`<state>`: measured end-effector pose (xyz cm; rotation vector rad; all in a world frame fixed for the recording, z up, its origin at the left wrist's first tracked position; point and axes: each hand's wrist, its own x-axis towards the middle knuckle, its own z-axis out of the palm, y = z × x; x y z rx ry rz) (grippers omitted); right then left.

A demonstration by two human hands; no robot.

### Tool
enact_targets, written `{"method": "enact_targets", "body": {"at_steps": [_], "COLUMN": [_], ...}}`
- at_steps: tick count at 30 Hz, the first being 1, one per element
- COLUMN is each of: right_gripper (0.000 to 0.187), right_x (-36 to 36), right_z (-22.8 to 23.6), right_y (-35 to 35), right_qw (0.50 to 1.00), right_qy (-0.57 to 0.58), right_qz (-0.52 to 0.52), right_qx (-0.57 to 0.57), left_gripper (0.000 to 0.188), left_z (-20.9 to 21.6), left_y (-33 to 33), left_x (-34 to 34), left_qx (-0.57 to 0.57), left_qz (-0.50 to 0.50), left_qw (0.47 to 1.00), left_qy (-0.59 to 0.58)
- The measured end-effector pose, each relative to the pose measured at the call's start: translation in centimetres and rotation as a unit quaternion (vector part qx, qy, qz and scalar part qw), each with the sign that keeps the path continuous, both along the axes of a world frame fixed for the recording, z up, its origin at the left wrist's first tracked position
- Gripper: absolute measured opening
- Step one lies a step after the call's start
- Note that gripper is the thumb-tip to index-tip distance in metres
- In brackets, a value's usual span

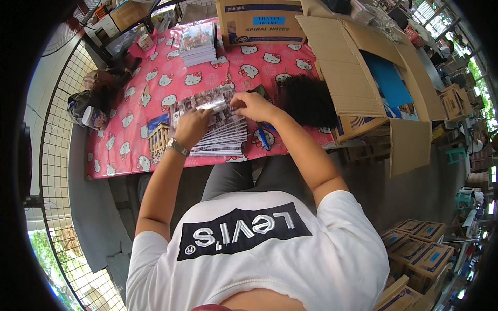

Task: The person sorts and stacks spiral notebooks, occasionally placing some into a cardboard box and handling plastic bags.

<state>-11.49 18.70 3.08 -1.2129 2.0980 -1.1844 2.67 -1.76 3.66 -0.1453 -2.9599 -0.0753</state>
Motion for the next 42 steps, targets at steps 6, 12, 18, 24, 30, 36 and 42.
{"method": "enact_targets", "body": {"at_steps": [6,12,18,24,30,36,42], "right_gripper": [0.026,0.029,0.023,0.023,0.017,0.025,0.045], "right_x": [-0.5,-0.2,-1.3,-2.7,-1.2,-1.1,-10.6], "right_z": [0.4,3.4,5.1,5.1,9.0,9.3,-5.5], "right_y": [0.0,1.7,2.5,1.8,2.8,2.2,-0.1], "right_qw": [0.989,0.975,0.994,0.975,0.979,0.995,0.978], "right_qy": [-0.081,0.099,-0.069,0.116,0.153,-0.101,0.08], "right_qz": [-0.016,-0.068,-0.068,-0.003,-0.012,0.016,-0.148], "right_qx": [-0.123,-0.187,-0.053,-0.188,-0.131,-0.004,0.12], "left_gripper": [0.026,0.032,0.026,0.016,0.022,0.032,0.033], "left_z": [5.5,4.2,4.5,4.5,5.8,5.9,5.8], "left_y": [1.1,0.8,0.7,0.6,1.3,1.8,2.7], "left_x": [-2.5,-3.0,-4.6,-6.4,-5.6,-3.3,0.2], "left_qx": [-0.058,0.017,0.074,0.098,0.092,0.119,0.086], "left_qz": [0.026,-0.024,-0.066,-0.091,-0.096,-0.109,-0.046], "left_qw": [0.994,0.989,0.985,0.979,0.982,0.978,0.982], "left_qy": [0.089,0.147,0.139,0.155,0.131,0.132,0.161]}}
